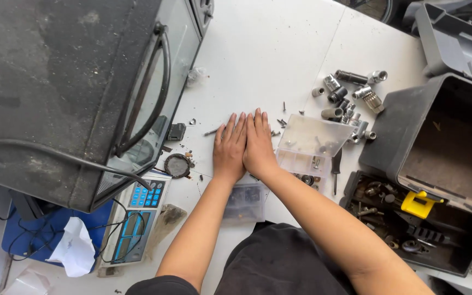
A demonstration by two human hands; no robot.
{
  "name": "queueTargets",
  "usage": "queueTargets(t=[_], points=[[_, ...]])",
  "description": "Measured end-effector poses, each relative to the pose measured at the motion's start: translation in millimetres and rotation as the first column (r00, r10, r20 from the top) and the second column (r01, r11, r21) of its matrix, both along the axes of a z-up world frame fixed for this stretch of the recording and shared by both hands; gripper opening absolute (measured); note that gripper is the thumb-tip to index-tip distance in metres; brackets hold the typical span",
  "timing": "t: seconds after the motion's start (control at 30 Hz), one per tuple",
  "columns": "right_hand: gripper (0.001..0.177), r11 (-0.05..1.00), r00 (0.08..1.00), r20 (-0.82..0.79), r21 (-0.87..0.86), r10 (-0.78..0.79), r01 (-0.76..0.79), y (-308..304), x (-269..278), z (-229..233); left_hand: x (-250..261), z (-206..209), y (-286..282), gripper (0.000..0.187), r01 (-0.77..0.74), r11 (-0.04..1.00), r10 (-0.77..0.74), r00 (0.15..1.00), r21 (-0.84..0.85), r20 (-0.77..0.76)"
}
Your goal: Sorting and organizing screws, bolts, and other hardware into a plastic container.
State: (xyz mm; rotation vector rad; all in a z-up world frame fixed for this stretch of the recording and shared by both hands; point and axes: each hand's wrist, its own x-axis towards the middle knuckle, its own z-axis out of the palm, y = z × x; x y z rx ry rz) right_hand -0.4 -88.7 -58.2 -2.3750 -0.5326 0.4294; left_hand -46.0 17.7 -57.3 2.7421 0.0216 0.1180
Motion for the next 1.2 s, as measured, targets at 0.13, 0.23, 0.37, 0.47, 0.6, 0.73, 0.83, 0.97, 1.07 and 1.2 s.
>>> queueTargets(t=[0.13, 0.23, 0.37, 0.47, 0.6, 0.73, 0.83, 0.97, 1.07, 1.2], points=[[0.071, 1.000, 0.999, 0.031, 0.028, -0.007, 0.006, -15.5, -20.4, -9.3, -17.3, 6.6, -14.1, 0.062, 0.015, 0.995, -0.021, 0.998, -0.097, -0.063], [0.069, 0.999, 0.997, 0.080, 0.042, 0.024, -0.028, -34.1, -30.1, -17.7, -25.0, 13.5, -26.4, 0.066, 0.056, 0.990, -0.071, 0.990, -0.126, -0.121], [0.067, 0.995, 0.999, 0.036, 0.098, 0.008, -0.011, -54.7, -33.8, -16.2, -29.9, 4.2, -37.6, 0.061, 0.090, 0.973, -0.115, 0.988, -0.214, -0.107], [0.065, 0.985, 0.999, -0.018, 0.166, -0.042, 0.045, -67.5, -35.7, 6.0, -31.7, 15.6, -31.9, 0.052, 0.026, 0.946, -0.058, 0.994, -0.324, -0.091], [0.041, 0.935, 0.985, 0.015, 0.316, -0.173, 0.159, -88.7, -44.1, 28.6, -45.7, 33.4, -17.7, 0.039, -0.180, 0.904, 0.155, 0.983, -0.388, -0.094], [0.028, 0.860, 0.965, -0.072, 0.440, -0.253, 0.258, -103.9, -51.1, 31.8, -36.6, 15.8, 8.1, 0.035, -0.283, 0.908, 0.269, 0.959, -0.308, -0.089], [0.024, 0.829, 0.951, -0.116, 0.469, -0.286, 0.307, -113.5, -58.7, 40.4, -22.6, 8.3, 24.6, 0.033, -0.212, 0.973, 0.215, 0.976, -0.096, 0.026], [0.023, 0.788, 0.921, -0.196, 0.476, -0.337, 0.390, -135.2, -69.8, 53.8, -14.5, -3.0, 35.1, 0.016, -0.188, 0.982, 0.189, 0.981, 0.018, -0.034], [0.023, 0.763, 0.896, -0.224, 0.469, -0.384, 0.444, -158.1, -73.0, 77.8, -13.6, -14.4, 36.1, 0.011, -0.173, 0.984, 0.171, 0.984, 0.039, 0.051], [0.020, 0.754, 0.858, -0.183, 0.412, -0.481, 0.511, -209.2, -79.9, 80.5, -25.4, 19.0, 4.7, 0.011, -0.161, 0.984, 0.172, 0.971, -0.082, 0.163]])
